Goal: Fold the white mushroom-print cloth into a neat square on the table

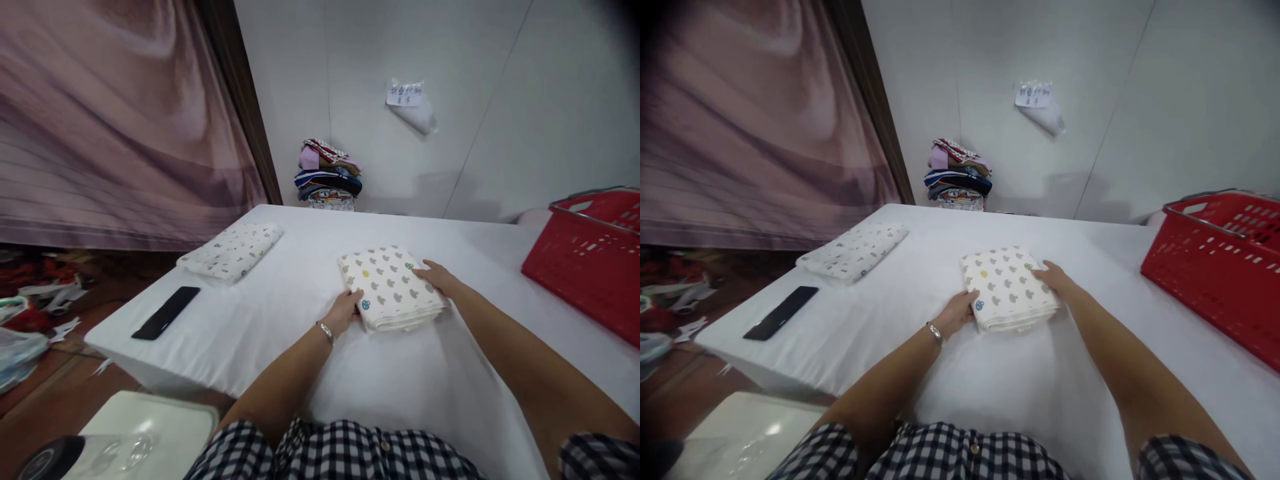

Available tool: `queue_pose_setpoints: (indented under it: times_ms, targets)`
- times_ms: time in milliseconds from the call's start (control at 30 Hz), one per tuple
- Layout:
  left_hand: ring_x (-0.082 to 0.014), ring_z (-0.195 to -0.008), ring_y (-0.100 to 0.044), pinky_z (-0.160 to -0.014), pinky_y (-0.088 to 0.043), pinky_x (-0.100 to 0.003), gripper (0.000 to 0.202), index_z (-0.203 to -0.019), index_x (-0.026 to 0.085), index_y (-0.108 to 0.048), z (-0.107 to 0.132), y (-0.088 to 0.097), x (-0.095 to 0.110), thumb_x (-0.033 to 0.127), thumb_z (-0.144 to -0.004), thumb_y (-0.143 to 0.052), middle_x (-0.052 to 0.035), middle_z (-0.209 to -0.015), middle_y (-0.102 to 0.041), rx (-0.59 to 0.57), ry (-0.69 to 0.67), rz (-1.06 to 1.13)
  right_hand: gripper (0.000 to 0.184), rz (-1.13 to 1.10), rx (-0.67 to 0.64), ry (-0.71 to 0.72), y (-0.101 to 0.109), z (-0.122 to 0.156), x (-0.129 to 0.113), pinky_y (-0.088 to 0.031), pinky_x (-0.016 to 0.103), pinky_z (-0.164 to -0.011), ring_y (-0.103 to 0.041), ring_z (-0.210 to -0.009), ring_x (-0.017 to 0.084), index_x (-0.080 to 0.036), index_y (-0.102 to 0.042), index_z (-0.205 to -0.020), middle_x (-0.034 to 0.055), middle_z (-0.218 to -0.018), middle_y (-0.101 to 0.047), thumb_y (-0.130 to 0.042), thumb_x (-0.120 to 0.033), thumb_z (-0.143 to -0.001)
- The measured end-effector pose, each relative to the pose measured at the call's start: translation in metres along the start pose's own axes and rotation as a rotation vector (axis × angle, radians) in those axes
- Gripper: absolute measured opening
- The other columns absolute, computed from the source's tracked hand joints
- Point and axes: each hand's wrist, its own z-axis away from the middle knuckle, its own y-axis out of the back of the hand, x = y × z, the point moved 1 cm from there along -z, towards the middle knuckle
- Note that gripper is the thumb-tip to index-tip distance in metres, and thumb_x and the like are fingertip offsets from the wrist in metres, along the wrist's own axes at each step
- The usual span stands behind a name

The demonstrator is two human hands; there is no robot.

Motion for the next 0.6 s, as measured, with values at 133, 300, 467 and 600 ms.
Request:
queue_pose_setpoints:
  times_ms: [133,300,467,600]
  targets:
    - [-0.0215,-0.084,-0.067,-0.07,-0.056,-0.033,0.032,-0.111,0.011,-0.055,-0.003,0.002,-0.004,0.027,-0.083,-0.06,-0.0152,-0.104,-0.068,-0.025,-0.02,-0.025,0.086,0.039,-0.024,0.04,0.003,0.002,0.016,-0.051,0.043,-0.083,-0.058,-0.107,0.033,-0.026,-0.038,-0.141,0.0154,-0.131,-0.053,-0.067,-0.061,-0.068]
    - [-0.0202,-0.079,-0.066,-0.065,-0.054,-0.029,0.029,-0.101,0.012,-0.059,-0.011,0.005,0.007,0.03,-0.079,-0.064,-0.0129,-0.098,-0.069,0.082,-0.106,-0.09,0.092,0.089,-0.118,-0.007,0.009,0.022,0.021,-0.051,0.041,-0.083,-0.057,-0.109,0.031,-0.027,-0.032,-0.143,0.0138,-0.135,-0.05,-0.063,-0.068,-0.067]
    - [-0.0184,-0.077,-0.065,-0.064,-0.05,-0.025,0.024,-0.087,0.011,-0.063,-0.028,0.032,0.04,0.033,-0.077,-0.066,-0.0092,-0.085,-0.071,0.17,-0.19,-0.325,0.089,0.077,-0.241,0.018,-0.009,0.055,0.016,-0.051,0.032,-0.056,-0.064,-0.065,0.02,-0.024,-0.023,-0.147,0.0117,-0.101,-0.067,-0.06,-0.06,-0.074]
    - [-0.0193,-0.073,-0.064,-0.058,-0.047,-0.026,0.036,-0.089,0.011,-0.064,-0.029,0.052,0.045,0.041,-0.071,-0.071,-0.0092,-0.085,-0.07,0.171,-0.13,-0.406,0.079,0.184,-0.12,0.153,-0.016,0.071,0.015,-0.048,0.031,-0.057,-0.06,-0.058,0.017,-0.021,-0.031,-0.144,0.0073,-0.09,-0.068,-0.06,-0.052,-0.077]
